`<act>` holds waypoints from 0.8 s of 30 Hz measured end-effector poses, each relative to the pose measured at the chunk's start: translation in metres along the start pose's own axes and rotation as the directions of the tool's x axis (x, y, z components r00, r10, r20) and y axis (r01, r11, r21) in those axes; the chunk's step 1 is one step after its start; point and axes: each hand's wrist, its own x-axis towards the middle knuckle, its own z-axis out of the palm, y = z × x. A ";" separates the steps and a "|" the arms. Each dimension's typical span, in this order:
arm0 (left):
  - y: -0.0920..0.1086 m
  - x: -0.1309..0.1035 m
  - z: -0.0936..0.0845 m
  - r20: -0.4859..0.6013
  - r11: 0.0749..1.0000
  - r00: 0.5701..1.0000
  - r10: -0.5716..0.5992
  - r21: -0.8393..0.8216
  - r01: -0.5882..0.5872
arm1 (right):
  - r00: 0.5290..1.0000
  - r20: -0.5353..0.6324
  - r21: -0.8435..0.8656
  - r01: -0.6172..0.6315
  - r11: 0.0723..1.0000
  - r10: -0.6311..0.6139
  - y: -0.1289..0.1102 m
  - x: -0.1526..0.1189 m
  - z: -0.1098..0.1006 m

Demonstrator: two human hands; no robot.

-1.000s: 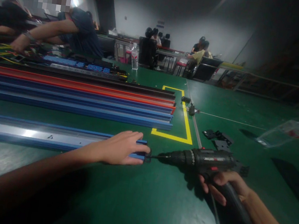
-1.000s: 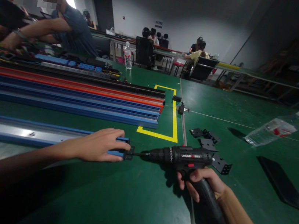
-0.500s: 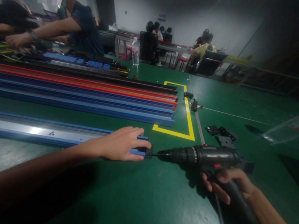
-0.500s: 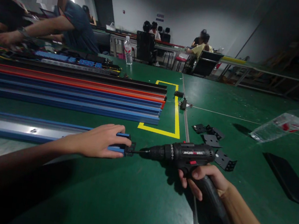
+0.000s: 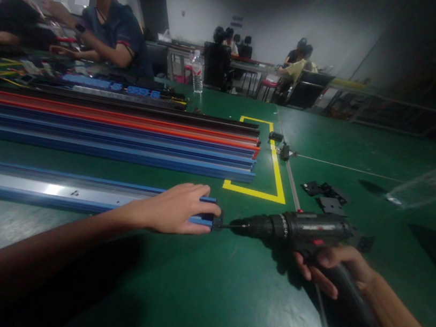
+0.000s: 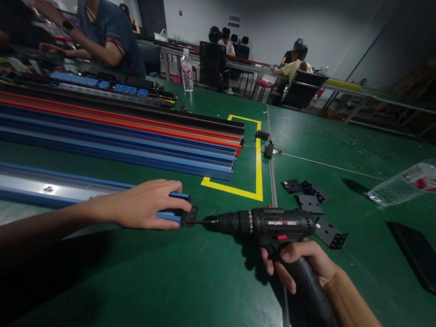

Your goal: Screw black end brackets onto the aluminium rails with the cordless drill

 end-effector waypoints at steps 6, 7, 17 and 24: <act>0.000 0.000 0.000 -0.024 1.000 1.000 0.006 0.007 -0.006 | 1.000 -0.006 -0.005 -0.009 1.000 0.009 0.000 -0.001 0.000; 0.000 0.000 0.000 -0.024 1.000 1.000 0.008 0.007 -0.008 | 1.000 -0.007 -0.007 -0.012 1.000 0.012 0.000 -0.001 -0.001; 0.001 0.001 -0.002 -0.001 1.000 1.000 0.004 0.002 -0.004 | 0.999 -0.035 -0.051 -0.025 0.998 0.023 -0.002 -0.001 0.003; -0.004 0.000 0.001 0.005 0.999 1.000 0.010 -0.039 -0.009 | 0.997 -0.072 -0.160 -0.035 0.986 0.023 -0.005 -0.007 0.023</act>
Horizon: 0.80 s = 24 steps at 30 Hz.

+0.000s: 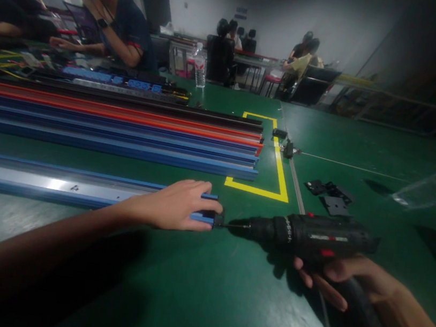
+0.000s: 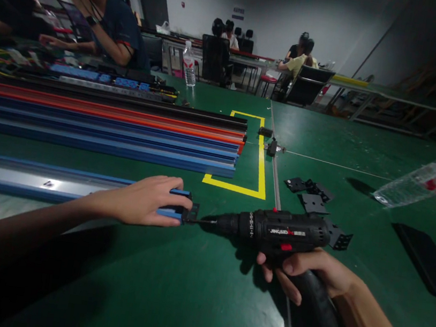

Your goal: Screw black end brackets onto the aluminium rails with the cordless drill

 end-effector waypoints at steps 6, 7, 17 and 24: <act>-0.001 0.001 0.000 0.014 1.000 1.000 -0.002 -0.013 0.003 | 0.998 -0.057 -0.063 -0.010 0.998 0.006 -0.004 -0.001 0.008; 0.000 0.002 -0.001 0.015 1.000 1.000 -0.001 -0.013 0.001 | 0.998 -0.068 -0.049 -0.018 0.999 0.014 -0.003 0.000 0.008; -0.002 0.003 0.000 0.023 1.000 1.000 0.015 0.010 -0.015 | 0.986 -0.139 0.059 -0.088 0.994 0.096 0.002 0.004 0.001; -0.003 0.003 0.001 0.008 1.000 1.000 0.020 -0.006 -0.020 | 0.985 -0.142 0.102 -0.084 0.991 0.098 0.006 0.003 -0.004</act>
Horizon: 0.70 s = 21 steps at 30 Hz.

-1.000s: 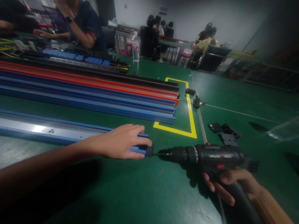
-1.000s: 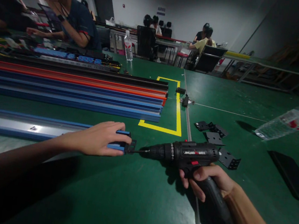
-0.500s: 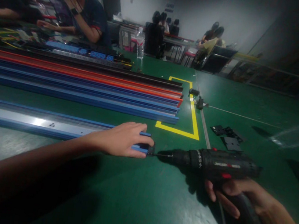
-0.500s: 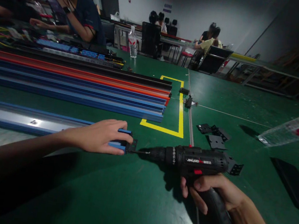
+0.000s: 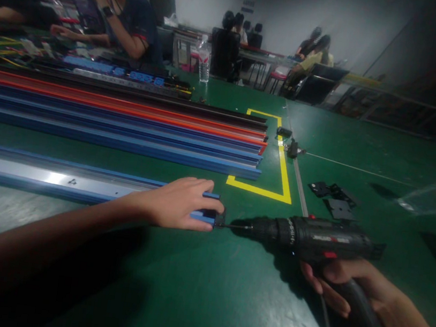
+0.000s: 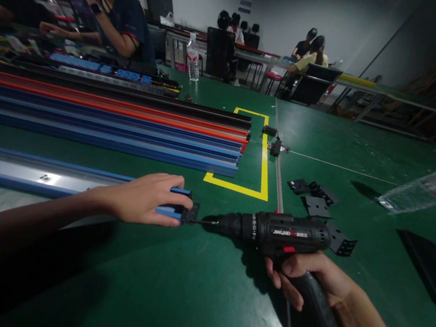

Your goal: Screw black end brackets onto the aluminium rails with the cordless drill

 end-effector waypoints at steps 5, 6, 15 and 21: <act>0.000 0.000 0.000 -0.015 1.000 1.000 0.011 -0.008 -0.011 | 1.000 -0.004 0.008 -0.018 1.000 0.018 0.002 0.000 -0.005; 0.000 0.000 0.000 -0.014 1.000 1.000 0.012 -0.009 -0.012 | 1.000 -0.008 0.007 -0.017 1.000 0.017 0.002 0.001 -0.006; 0.000 0.001 0.000 0.010 0.999 1.000 -0.009 -0.035 0.009 | 1.000 0.009 0.017 -0.001 1.000 0.001 0.004 0.002 -0.007; -0.002 -0.001 -0.001 0.026 0.997 1.000 -0.007 -0.081 0.009 | 1.000 0.020 0.032 -0.005 0.999 0.004 0.003 0.004 -0.005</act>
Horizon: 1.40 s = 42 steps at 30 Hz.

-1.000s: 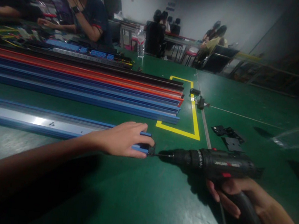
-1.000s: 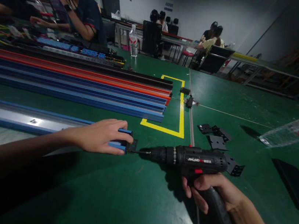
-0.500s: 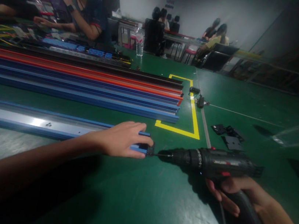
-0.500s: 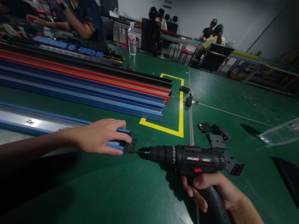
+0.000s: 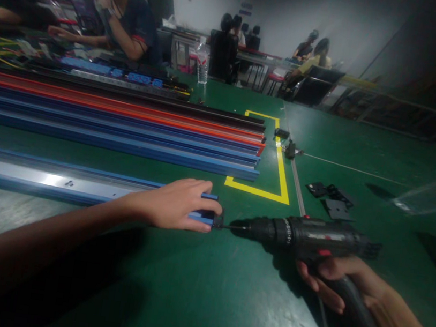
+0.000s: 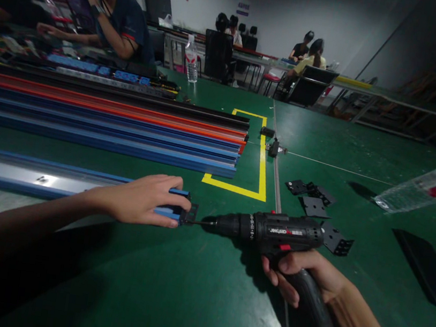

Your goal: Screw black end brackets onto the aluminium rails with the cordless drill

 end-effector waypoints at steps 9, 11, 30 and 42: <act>-0.001 0.000 0.000 0.029 1.000 0.999 -0.021 -0.012 0.022 | 1.000 0.019 0.021 -0.007 1.000 0.007 -0.001 0.000 -0.001; -0.001 0.000 0.000 0.029 1.000 0.999 -0.025 -0.011 0.025 | 0.999 0.040 0.034 -0.007 0.999 0.005 -0.001 0.000 -0.002; 0.000 0.000 -0.001 0.055 0.999 0.998 -0.041 0.004 0.040 | 0.994 0.112 0.065 -0.008 0.998 0.001 -0.001 0.002 -0.006; 0.000 0.001 -0.002 0.033 0.999 0.999 -0.029 -0.022 0.029 | 0.995 0.104 0.044 -0.002 0.999 -0.003 -0.003 0.001 -0.004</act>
